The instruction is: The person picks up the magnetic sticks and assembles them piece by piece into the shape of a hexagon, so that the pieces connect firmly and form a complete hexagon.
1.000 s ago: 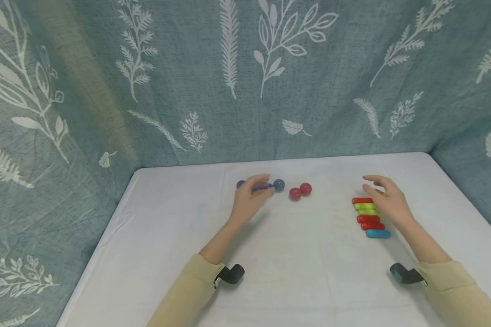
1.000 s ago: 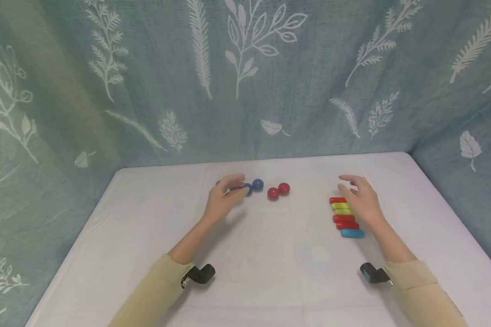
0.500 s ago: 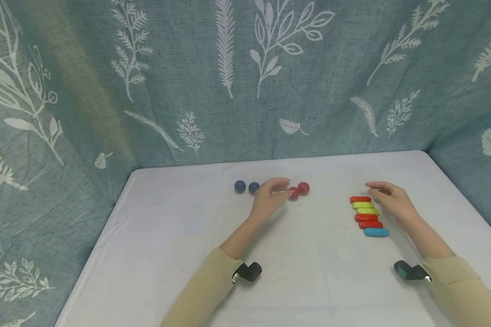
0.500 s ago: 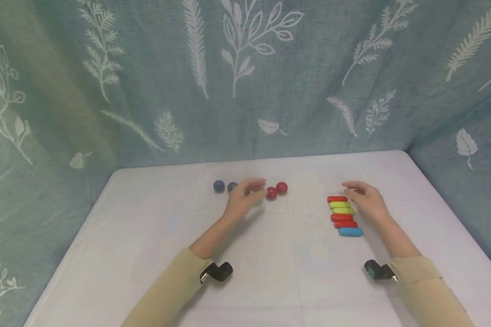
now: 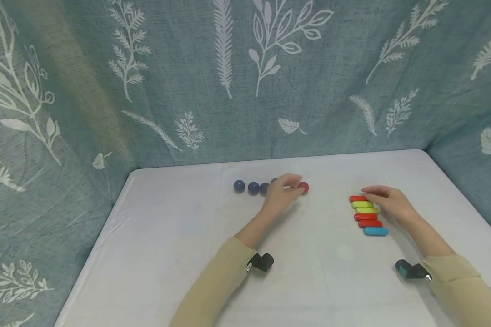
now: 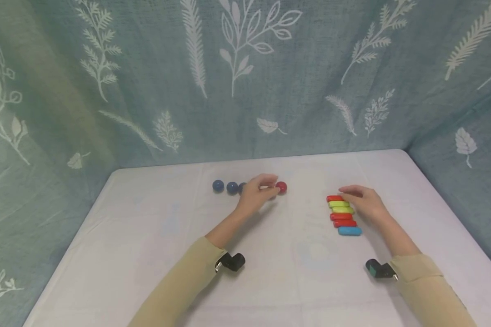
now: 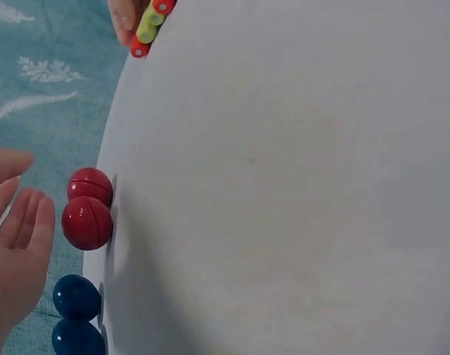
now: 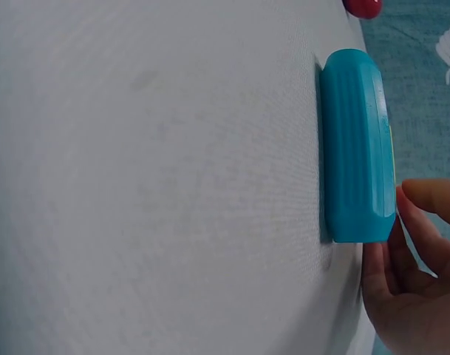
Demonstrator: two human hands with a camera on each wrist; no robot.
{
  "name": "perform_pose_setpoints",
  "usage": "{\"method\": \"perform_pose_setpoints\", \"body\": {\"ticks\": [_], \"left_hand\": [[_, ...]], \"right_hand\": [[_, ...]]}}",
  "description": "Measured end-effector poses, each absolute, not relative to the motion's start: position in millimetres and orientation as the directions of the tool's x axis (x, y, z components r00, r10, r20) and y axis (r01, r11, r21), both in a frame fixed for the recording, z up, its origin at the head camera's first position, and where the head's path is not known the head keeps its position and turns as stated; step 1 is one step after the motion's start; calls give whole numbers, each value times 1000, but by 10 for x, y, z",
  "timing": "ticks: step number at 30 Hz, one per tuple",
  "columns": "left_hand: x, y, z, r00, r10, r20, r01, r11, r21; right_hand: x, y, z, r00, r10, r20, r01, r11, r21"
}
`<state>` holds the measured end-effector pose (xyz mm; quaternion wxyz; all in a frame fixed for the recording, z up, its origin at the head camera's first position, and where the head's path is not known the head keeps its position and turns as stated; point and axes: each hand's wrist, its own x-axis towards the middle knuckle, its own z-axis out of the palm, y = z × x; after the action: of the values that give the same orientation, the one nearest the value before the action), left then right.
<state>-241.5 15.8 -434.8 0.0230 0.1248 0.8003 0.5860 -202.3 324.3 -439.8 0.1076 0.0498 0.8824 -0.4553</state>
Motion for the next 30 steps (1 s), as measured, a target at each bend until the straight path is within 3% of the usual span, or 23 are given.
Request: {"method": "perform_pose_setpoints", "body": {"ticks": [11, 17, 30], "left_hand": [[-2668, 313, -4300, -944, 294, 152, 276, 447, 851], [-2716, 349, -4284, -933, 340, 114, 298, 558, 775], [-2704, 432, -4265, -860, 503, 90, 435, 630, 643]], "right_hand": [[-2028, 3249, -4408, -978, -32, -206, 143, 615, -776], [-2013, 3231, -4399, -981, -42, -190, 125, 609, -783], [-2019, 3218, -4376, -977, -36, -212, 145, 618, -772]]}}
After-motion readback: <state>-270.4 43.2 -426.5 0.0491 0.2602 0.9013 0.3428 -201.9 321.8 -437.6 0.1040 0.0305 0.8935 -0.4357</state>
